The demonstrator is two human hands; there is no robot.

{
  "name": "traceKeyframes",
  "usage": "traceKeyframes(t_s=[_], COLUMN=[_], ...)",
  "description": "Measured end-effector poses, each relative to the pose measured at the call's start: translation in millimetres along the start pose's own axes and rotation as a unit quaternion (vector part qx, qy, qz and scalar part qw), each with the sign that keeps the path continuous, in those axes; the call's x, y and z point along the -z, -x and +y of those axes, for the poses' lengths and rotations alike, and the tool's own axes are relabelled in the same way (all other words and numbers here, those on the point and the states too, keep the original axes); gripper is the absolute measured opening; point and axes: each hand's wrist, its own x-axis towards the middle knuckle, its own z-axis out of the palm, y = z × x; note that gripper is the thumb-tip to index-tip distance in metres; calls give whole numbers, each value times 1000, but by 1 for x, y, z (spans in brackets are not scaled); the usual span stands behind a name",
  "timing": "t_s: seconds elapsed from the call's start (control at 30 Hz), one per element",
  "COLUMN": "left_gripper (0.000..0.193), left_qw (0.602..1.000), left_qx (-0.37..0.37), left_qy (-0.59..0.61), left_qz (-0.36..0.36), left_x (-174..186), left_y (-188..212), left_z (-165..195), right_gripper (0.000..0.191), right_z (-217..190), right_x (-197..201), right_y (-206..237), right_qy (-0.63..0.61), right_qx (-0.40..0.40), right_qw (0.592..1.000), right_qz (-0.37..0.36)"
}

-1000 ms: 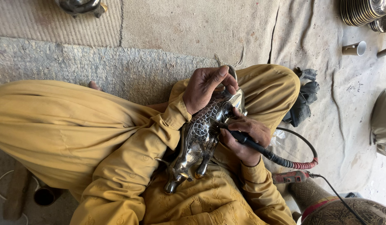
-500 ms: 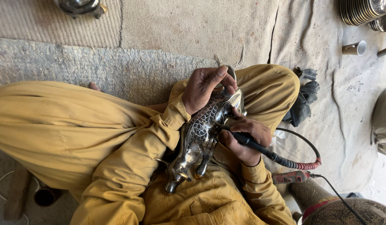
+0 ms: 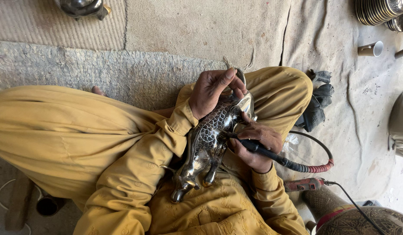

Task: The person sits cross-legged on the floor with a silvered metal bull figurine on their lap and engraves decorative patterns into its body using a handheld flexible-shaft engraving tool. They rotate and reposition the figurine with their free hand to engrave different areas of the surface.

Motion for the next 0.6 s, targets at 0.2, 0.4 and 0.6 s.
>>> traceKeyframes(t_s=[0.2,0.4,0.6], left_gripper=[58,58,69], left_qw=[998,999,997], left_qx=[11,23,-40], left_qy=[57,46,-60], left_qz=[-15,13,1], left_x=[5,6,10], left_y=[0,-1,-4], left_z=[0,2,11], right_gripper=[18,17,17], right_z=[0,3,4], right_x=[-3,-9,-11], right_y=[11,19,18], right_qy=[-35,-53,-54], right_qx=[-13,-9,-3], right_qw=[999,998,998], right_qz=[28,42,36])
